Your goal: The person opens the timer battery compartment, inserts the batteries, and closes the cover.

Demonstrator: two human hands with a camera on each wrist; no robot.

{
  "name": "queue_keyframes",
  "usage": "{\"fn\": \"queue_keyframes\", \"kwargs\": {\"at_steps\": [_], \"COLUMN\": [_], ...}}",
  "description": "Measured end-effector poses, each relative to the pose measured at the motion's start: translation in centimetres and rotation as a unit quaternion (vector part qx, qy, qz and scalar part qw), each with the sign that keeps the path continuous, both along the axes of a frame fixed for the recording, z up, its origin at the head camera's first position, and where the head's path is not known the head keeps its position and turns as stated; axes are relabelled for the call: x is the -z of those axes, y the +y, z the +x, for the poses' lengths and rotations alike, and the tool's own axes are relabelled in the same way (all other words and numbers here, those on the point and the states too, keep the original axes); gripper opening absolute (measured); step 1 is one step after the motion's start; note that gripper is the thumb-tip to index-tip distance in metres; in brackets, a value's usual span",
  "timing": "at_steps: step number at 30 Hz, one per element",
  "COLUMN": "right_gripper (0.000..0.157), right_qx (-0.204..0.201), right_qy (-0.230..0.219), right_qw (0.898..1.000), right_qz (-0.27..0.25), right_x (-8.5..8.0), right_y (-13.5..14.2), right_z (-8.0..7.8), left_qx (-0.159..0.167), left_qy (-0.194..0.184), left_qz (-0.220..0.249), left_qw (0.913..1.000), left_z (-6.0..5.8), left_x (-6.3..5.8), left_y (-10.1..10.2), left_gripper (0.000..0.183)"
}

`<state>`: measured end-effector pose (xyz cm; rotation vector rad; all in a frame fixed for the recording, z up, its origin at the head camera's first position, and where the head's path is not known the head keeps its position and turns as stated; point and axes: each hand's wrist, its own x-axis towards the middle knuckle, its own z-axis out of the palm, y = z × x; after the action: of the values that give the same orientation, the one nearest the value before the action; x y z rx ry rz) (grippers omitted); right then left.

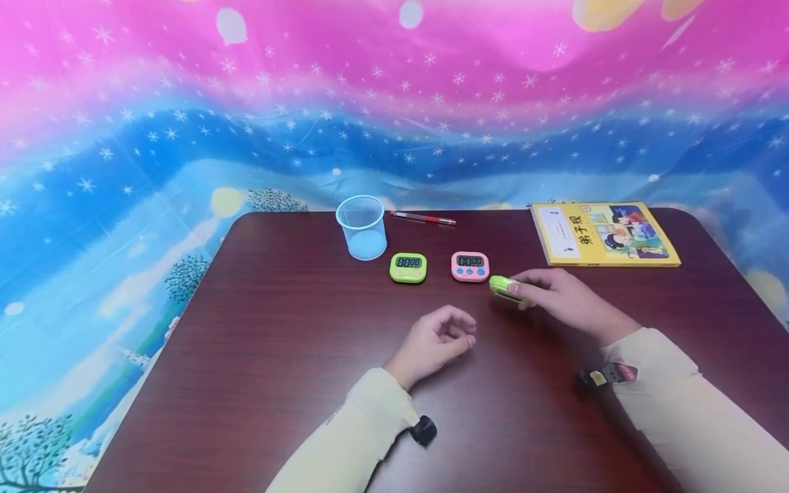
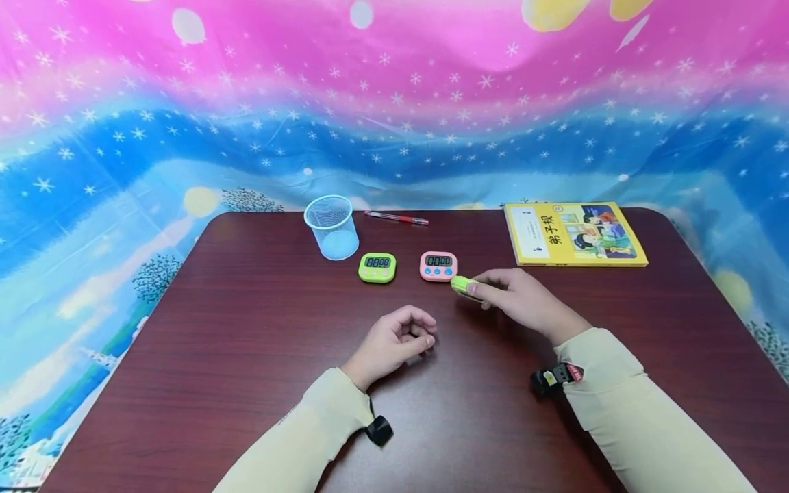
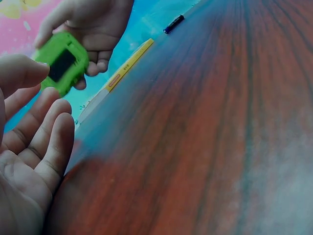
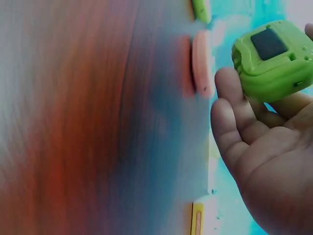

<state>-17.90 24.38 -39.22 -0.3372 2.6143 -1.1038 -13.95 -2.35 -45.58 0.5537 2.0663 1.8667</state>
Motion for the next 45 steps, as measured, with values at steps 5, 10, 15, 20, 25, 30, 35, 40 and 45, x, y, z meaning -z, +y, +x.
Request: {"fn": "queue_keyframes", "kwargs": {"at_steps": [5,10,15,20,25,30,35,40,45], "right_gripper": [0.048,0.050,0.043,0.045,0.049,0.051,0.060,0.068,0.060], "right_qx": [0.014,-0.003,-0.051,-0.075,-0.063,-0.059,-0.041,-0.021,0.040], "right_qy": [-0.047,-0.124,-0.216,-0.279,-0.300,-0.303,-0.274,-0.205,-0.122], "right_qw": [0.994,0.963,0.899,0.863,0.866,0.873,0.896,0.932,0.968], "right_qz": [-0.094,-0.237,-0.377,-0.416,-0.396,-0.378,-0.347,-0.297,-0.214], "right_x": [-0.1,0.5,1.5,2.0,2.1,2.4,2.7,3.2,3.7], "right_y": [-0.7,-1.5,-2.1,-2.6,-2.8,-3.1,-3.7,-4.2,-4.9], "right_z": [1.5,2.7,3.4,3.8,4.2,4.4,4.5,5.0,5.6], "left_qx": [0.003,0.000,0.001,0.031,0.049,0.060,0.058,0.048,0.045], "left_qy": [-0.001,0.040,0.116,0.171,0.166,0.152,0.126,0.093,0.065], "left_qz": [0.008,0.040,0.042,-0.012,-0.032,-0.026,-0.007,0.014,0.029], "left_qw": [1.0000,0.9984,0.9923,0.9847,0.9843,0.9862,0.9902,0.9944,0.9964], "left_z": [0.0,0.1,0.3,0.6,0.9,1.0,1.0,0.8,0.6], "left_x": [0.1,0.1,-0.3,-0.6,-0.7,-0.6,-0.4,-0.1,0.1], "left_y": [0.0,0.1,0.4,0.6,0.7,0.8,0.9,0.9,0.9], "left_gripper": [0.023,0.040,0.071,0.082,0.080,0.078,0.075,0.074,0.074]}}
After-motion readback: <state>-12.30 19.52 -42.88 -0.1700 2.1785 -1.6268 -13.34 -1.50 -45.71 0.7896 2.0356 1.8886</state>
